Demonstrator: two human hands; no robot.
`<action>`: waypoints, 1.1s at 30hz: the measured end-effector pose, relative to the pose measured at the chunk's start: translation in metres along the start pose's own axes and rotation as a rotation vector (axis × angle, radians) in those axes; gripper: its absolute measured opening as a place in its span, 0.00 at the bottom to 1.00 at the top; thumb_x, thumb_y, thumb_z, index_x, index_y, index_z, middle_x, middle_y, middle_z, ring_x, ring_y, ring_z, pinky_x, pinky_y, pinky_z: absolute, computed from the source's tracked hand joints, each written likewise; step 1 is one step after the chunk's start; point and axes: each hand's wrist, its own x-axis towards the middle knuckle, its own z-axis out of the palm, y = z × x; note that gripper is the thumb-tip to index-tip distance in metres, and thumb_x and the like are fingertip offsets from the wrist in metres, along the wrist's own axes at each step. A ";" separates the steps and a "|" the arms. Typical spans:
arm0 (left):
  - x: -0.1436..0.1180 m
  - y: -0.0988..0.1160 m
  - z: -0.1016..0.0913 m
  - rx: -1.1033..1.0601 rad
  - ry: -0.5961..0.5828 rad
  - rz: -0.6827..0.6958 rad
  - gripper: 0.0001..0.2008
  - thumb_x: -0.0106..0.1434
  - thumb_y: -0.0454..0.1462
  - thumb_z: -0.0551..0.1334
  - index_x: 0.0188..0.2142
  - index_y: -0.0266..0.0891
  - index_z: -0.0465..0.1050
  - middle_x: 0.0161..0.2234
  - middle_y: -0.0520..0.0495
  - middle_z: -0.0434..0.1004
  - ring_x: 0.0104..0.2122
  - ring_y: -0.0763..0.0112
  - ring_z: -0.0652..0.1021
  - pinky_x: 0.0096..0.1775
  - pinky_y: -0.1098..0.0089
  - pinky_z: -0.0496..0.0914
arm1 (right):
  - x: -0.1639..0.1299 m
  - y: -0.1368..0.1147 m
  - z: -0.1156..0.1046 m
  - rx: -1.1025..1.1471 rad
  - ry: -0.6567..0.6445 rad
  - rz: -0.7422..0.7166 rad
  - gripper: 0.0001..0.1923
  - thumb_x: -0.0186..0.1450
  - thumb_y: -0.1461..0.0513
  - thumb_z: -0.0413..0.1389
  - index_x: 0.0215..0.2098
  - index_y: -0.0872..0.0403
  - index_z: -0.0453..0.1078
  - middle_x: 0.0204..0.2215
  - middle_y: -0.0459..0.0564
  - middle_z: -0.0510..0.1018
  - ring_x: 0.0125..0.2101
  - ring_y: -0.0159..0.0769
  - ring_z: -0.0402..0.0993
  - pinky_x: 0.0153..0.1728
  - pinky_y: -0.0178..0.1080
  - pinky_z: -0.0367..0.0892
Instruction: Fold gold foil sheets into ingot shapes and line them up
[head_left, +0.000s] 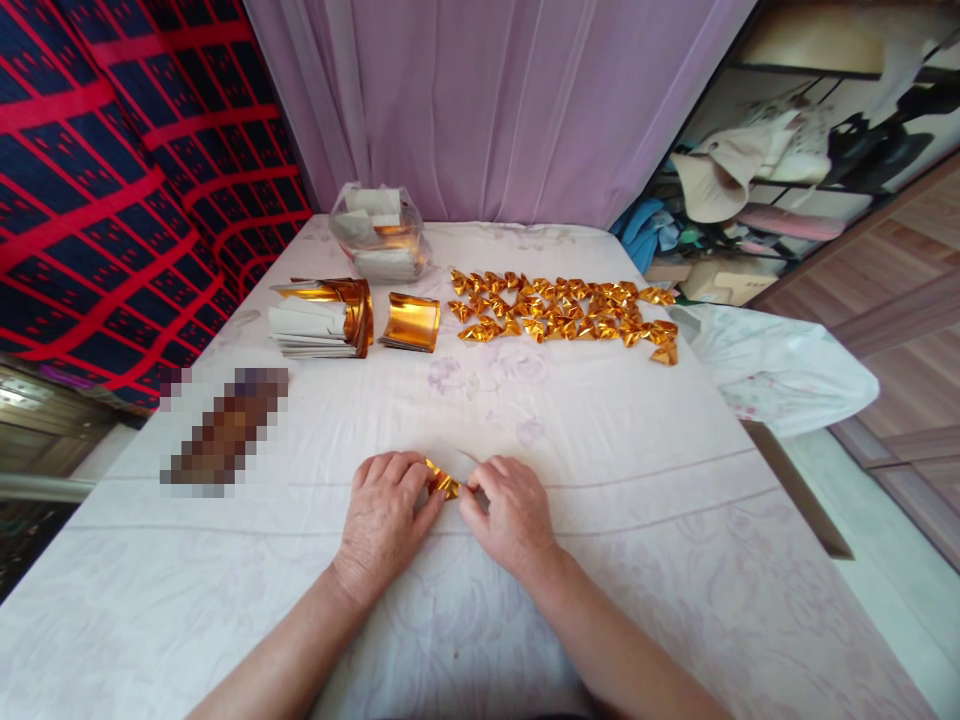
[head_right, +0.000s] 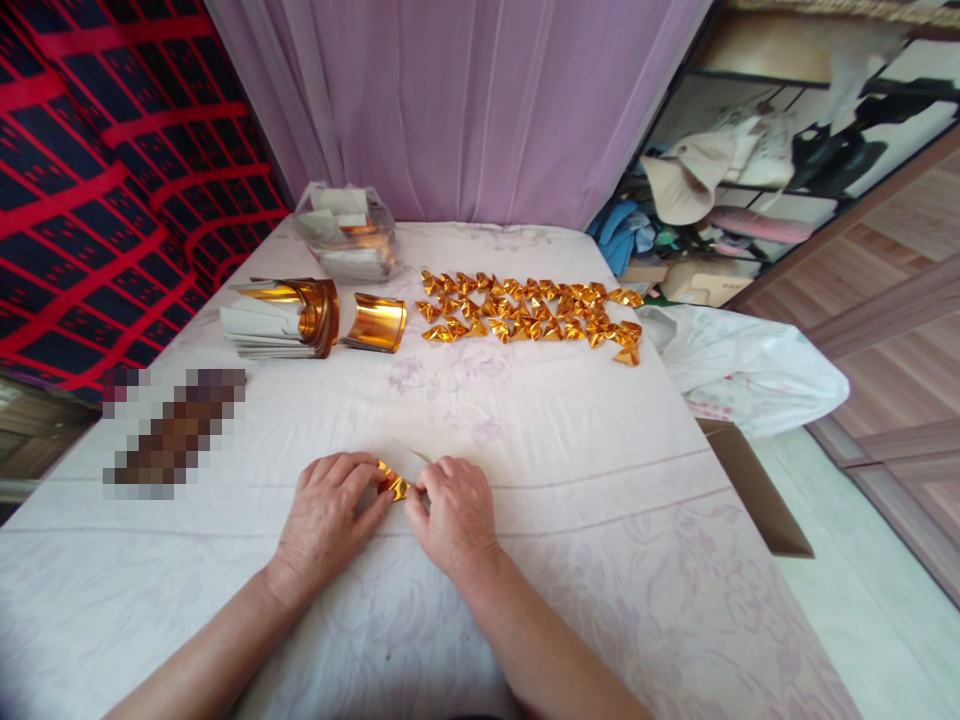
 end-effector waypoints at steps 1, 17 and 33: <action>0.000 0.000 0.000 -0.002 0.001 -0.001 0.04 0.63 0.39 0.62 0.37 0.42 0.72 0.41 0.45 0.76 0.42 0.58 0.73 0.45 0.56 0.65 | 0.000 0.000 0.000 -0.001 -0.001 0.000 0.06 0.60 0.65 0.58 0.26 0.52 0.67 0.24 0.46 0.72 0.30 0.36 0.68 0.33 0.39 0.56; 0.003 0.004 0.001 0.050 0.009 -0.017 0.05 0.64 0.40 0.61 0.35 0.41 0.71 0.38 0.46 0.76 0.39 0.59 0.73 0.44 0.57 0.65 | 0.001 -0.001 0.000 -0.036 -0.026 0.020 0.06 0.59 0.65 0.58 0.25 0.52 0.67 0.24 0.45 0.72 0.30 0.35 0.68 0.33 0.39 0.54; 0.002 0.003 0.003 0.042 0.004 -0.033 0.06 0.62 0.41 0.63 0.35 0.41 0.71 0.38 0.46 0.76 0.40 0.59 0.73 0.45 0.57 0.65 | 0.003 -0.001 -0.001 -0.036 -0.035 0.021 0.06 0.60 0.65 0.58 0.25 0.53 0.67 0.24 0.45 0.72 0.29 0.35 0.67 0.33 0.39 0.54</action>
